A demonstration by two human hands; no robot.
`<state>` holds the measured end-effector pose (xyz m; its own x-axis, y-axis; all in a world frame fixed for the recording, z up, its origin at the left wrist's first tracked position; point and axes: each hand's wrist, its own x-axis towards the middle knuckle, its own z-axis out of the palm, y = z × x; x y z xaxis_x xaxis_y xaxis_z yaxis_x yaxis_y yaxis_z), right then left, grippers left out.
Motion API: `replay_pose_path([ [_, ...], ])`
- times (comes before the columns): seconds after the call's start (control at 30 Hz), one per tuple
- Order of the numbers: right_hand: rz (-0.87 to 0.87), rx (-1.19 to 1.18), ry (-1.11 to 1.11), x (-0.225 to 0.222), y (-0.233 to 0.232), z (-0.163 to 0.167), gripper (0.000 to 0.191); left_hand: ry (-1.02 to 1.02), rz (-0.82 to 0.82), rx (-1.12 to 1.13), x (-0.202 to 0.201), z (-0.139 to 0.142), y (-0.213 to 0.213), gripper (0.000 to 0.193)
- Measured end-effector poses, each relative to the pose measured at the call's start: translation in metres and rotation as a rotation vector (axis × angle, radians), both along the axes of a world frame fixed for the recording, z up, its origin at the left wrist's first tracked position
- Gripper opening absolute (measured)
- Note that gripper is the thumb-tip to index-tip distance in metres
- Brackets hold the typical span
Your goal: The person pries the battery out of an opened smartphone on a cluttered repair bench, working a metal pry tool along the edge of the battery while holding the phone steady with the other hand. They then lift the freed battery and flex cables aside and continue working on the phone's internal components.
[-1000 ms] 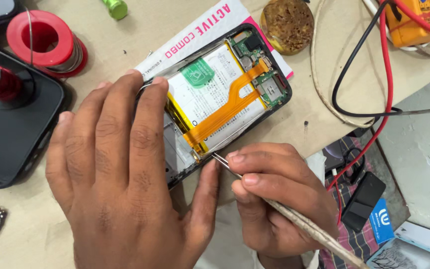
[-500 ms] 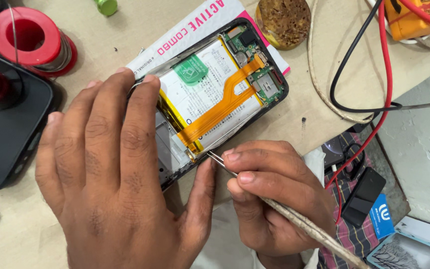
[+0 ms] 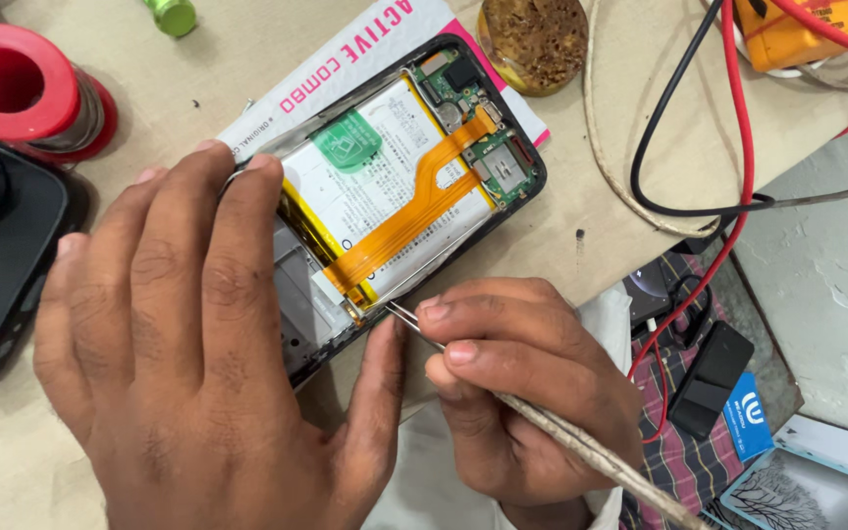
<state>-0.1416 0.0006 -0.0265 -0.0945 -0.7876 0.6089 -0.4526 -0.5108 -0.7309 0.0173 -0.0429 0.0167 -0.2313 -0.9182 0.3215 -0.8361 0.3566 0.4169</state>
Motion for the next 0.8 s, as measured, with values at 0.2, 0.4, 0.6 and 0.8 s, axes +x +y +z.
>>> replay_pose_path([
  [0.2,0.005,0.001,0.021,-0.0026,-0.0012,0.0008,0.018,-0.014,-0.002,-0.007,-0.0010,-0.0006,-0.0017,0.074],
  [0.4,0.003,-0.003,0.018,-0.0024,-0.0014,0.0011,0.018,-0.029,-0.003,-0.009,-0.0006,-0.0010,-0.0014,0.073],
  [0.6,0.009,0.002,0.014,-0.0038,-0.0005,0.0009,0.018,-0.034,0.002,-0.018,-0.0025,-0.0016,-0.0013,0.074],
  [0.8,0.040,0.008,0.029,-0.0089,-0.0013,0.0018,0.018,-0.055,0.003,-0.022,-0.0031,-0.0025,-0.0014,0.074],
])
